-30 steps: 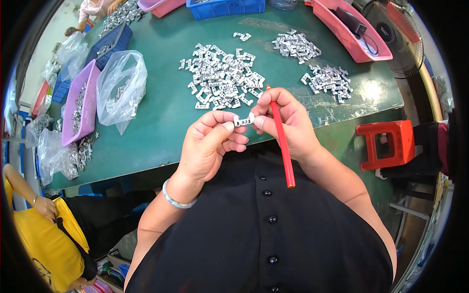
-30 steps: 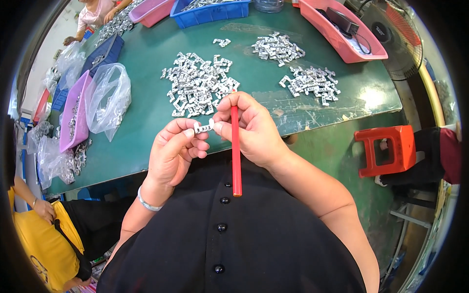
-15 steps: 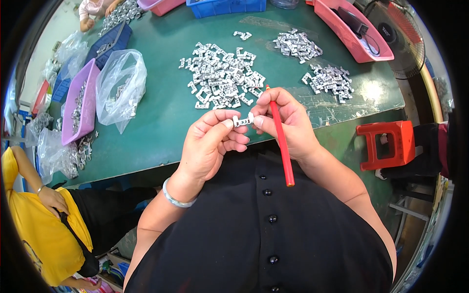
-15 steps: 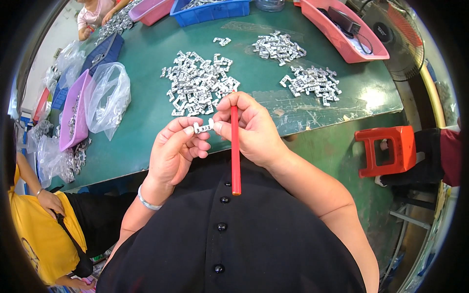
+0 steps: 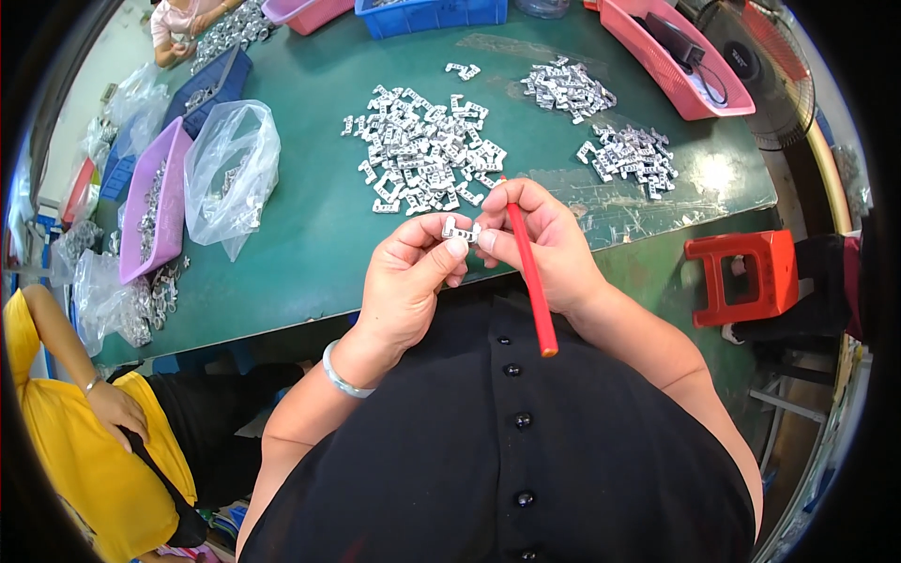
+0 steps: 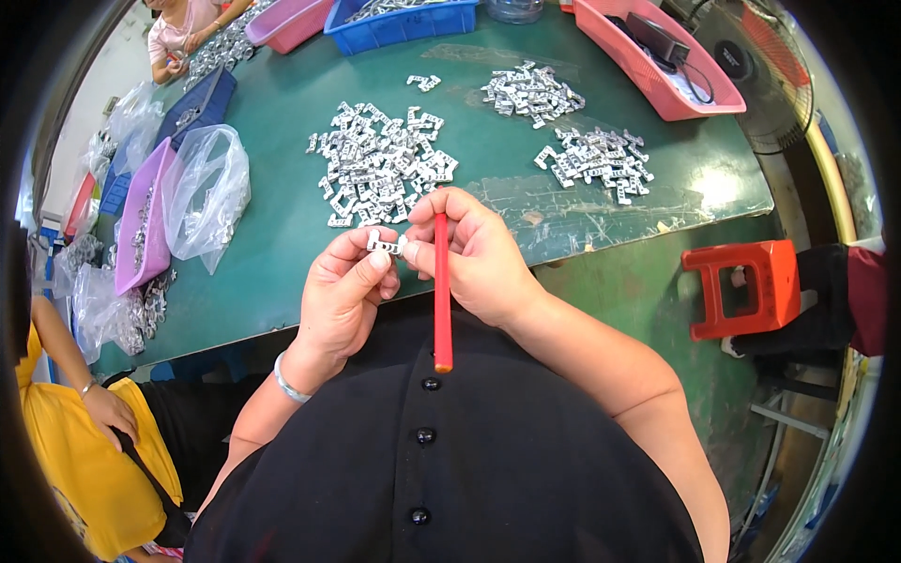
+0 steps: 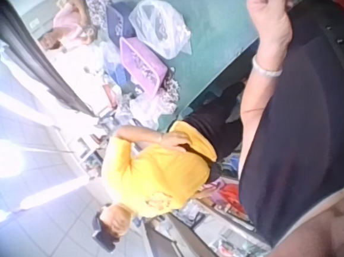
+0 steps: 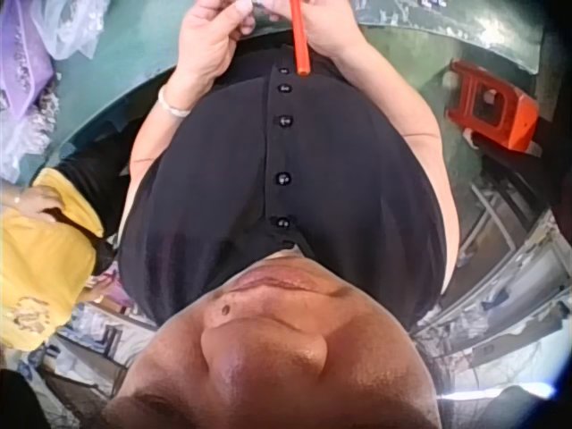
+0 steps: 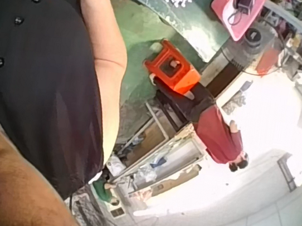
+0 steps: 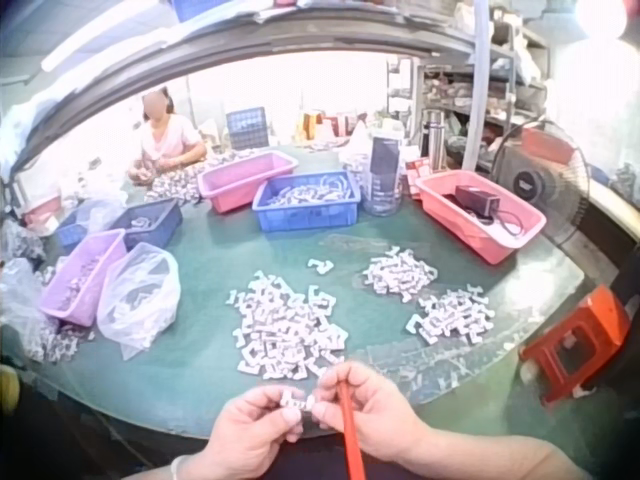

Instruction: The person picks up small metal pieces from a pile on the table one at a time, holding and turning each piece while pressing the tip of a red tool against it.

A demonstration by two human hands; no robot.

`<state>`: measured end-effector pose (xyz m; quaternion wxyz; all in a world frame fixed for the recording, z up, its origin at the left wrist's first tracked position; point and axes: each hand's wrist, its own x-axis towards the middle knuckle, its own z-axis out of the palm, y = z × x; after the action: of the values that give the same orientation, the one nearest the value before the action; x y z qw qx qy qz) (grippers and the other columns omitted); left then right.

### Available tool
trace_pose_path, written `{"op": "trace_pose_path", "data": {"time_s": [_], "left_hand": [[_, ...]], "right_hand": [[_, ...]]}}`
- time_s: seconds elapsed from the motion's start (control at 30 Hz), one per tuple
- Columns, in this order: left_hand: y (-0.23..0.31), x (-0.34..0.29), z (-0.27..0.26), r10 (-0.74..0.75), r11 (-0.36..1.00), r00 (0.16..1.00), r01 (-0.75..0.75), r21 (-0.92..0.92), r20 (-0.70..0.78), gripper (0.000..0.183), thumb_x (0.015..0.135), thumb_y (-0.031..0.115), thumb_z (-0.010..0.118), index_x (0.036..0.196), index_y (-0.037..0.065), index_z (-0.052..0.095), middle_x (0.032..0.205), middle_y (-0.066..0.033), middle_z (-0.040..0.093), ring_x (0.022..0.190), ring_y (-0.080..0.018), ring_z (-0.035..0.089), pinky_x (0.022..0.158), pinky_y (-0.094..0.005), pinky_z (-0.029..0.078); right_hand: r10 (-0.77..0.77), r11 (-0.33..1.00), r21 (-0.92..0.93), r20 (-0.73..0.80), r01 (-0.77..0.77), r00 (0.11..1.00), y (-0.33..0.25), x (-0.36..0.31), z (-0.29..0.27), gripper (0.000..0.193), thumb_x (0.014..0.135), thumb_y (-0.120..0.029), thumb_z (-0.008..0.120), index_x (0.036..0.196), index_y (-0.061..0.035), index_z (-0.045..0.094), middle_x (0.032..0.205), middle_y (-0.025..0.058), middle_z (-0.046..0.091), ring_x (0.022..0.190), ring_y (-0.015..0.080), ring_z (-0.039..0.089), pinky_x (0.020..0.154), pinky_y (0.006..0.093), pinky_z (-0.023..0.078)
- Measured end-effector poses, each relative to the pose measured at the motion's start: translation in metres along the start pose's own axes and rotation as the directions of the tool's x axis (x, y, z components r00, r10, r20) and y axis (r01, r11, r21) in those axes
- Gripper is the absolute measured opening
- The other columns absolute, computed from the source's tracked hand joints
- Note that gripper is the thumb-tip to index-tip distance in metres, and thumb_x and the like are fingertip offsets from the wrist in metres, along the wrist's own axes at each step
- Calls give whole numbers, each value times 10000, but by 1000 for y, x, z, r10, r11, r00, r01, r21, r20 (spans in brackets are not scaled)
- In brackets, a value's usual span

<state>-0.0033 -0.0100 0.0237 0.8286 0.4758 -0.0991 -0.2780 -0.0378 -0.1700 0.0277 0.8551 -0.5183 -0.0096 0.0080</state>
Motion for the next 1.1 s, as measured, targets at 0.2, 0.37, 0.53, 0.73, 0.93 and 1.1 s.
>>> {"op": "trace_pose_path", "data": {"time_s": [0.2,0.37,0.53,0.73,0.93,1.1], "left_hand": [[6,-2,10,-95,995,995,95,-30,-18,137,852,73,521,965,-3,542,890,-89,598,782,-158,596,665,-262,498],[11,-5,9,-149,984,982,158,-82,113,137,864,85,505,961,-8,532,895,-123,602,781,-194,615,680,-289,518],[12,-8,10,-173,982,977,180,-47,128,133,868,83,495,956,-13,526,869,-126,606,742,-191,622,651,-278,523],[17,-10,14,-225,952,972,204,227,69,117,866,88,489,926,-1,536,777,-83,602,629,-127,599,562,-228,494],[18,-12,14,-190,923,982,183,338,-12,101,847,58,494,906,11,561,709,-46,593,554,-84,550,499,-199,446],[15,-14,14,-130,923,992,125,364,-11,116,839,67,513,914,4,575,700,-35,583,555,-65,529,505,-189,439]], "right_hand": [[-349,880,-342,2,329,937,-13,-1,-3,236,882,-125,485,1084,-6,509,836,55,569,750,99,546,706,228,442],[-468,719,-444,260,535,845,-24,0,-8,152,848,-107,529,941,6,569,780,41,565,705,87,530,623,224,435],[-355,857,-349,136,380,925,-22,-5,-2,103,804,-100,576,802,-5,534,712,22,534,645,68,486,571,216,397],[-311,858,-375,167,352,936,-20,-4,-4,98,777,-88,578,749,-22,512,675,6,513,612,60,444,541,223,363],[-291,863,-380,164,332,943,-19,-2,-4,96,773,-86,570,735,-23,508,655,1,500,606,61,432,532,223,352],[-300,844,-406,184,350,936,-18,-3,-3,98,771,-84,566,727,-22,505,647,2,497,598,64,426,527,226,348]]}}
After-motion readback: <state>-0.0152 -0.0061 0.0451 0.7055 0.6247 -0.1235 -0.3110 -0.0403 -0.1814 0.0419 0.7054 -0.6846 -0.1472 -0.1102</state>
